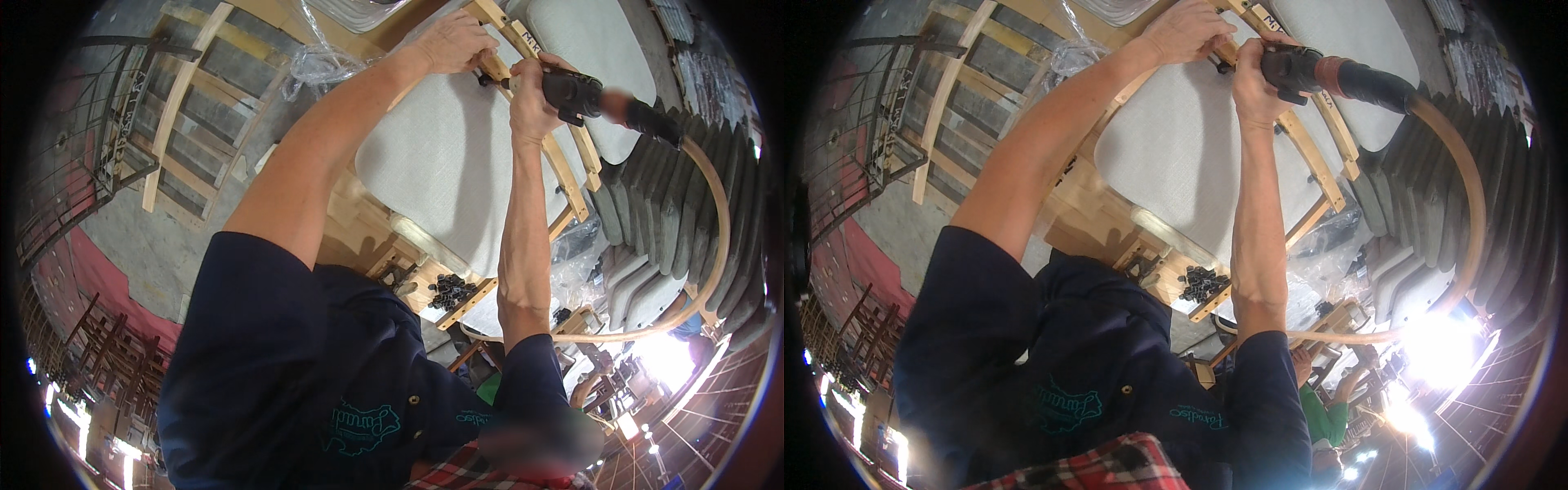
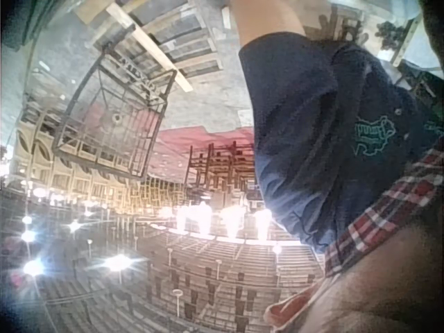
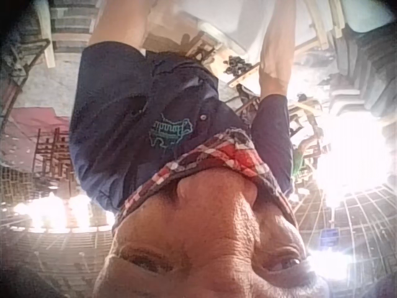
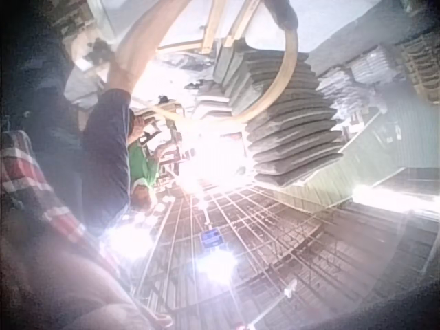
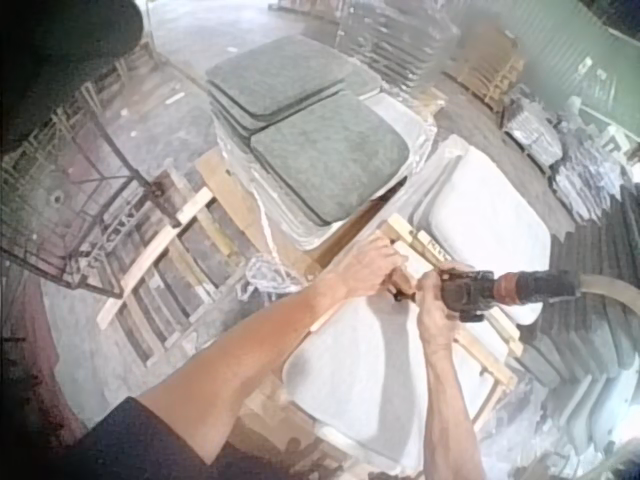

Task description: The person places a white cushion onto a wooden chair frame, aligns it, and uses a pneumatic drill to fasten screws into the frame. They repeat this process for another cushion, securing each with multiple screws.

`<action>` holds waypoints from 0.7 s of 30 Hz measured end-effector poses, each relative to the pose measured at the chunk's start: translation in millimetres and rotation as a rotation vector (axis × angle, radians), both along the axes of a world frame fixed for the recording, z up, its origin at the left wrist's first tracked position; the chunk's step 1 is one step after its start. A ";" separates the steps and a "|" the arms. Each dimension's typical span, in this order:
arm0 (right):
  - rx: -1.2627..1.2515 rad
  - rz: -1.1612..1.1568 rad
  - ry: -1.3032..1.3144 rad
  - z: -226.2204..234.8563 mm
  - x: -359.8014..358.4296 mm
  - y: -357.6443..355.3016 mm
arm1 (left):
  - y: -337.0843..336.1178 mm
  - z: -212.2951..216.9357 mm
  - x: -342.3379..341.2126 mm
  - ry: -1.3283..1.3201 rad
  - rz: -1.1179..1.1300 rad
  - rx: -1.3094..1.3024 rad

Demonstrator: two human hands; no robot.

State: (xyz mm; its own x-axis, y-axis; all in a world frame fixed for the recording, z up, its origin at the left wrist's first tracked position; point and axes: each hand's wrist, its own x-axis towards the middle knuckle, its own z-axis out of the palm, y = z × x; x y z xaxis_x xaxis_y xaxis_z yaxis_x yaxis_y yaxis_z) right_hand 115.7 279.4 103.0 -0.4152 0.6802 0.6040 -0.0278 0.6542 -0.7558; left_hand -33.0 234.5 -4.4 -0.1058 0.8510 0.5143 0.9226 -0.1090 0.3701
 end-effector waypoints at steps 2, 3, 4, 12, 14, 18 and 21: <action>-0.078 0.024 -0.011 2.8 2.2 -2.8 | 0.1 0.0 -0.7 0.014 -0.005 0.006; -0.117 0.036 -0.017 4.4 2.7 -4.1 | -0.1 -1.0 -1.3 0.020 -0.001 0.033; -0.186 0.031 0.038 -1.9 3.7 -1.5 | -0.3 -1.9 -1.5 0.027 0.002 0.058; -0.147 -0.031 -0.093 -6.8 6.2 2.3 | 2.7 0.9 -1.1 0.002 -0.006 -0.016; -0.164 -0.016 -0.008 -6.8 1.8 3.4 | 1.0 7.2 -1.4 -0.006 -0.022 -0.029; -0.195 -0.114 -0.020 18.8 10.4 -16.7 | -1.0 12.9 -0.5 0.000 -0.027 0.011; -0.466 -0.247 -0.030 67.6 52.3 -63.9 | 2.0 12.7 0.1 0.004 -0.046 0.054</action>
State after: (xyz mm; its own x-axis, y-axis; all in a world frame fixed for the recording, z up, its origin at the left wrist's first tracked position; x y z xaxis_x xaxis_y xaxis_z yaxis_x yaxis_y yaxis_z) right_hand 168.0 215.5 170.6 -0.2213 0.9535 0.2045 0.1105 0.2329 -0.9662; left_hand -32.9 236.5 8.3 -0.0651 0.8261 0.5597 0.9177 -0.1707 0.3586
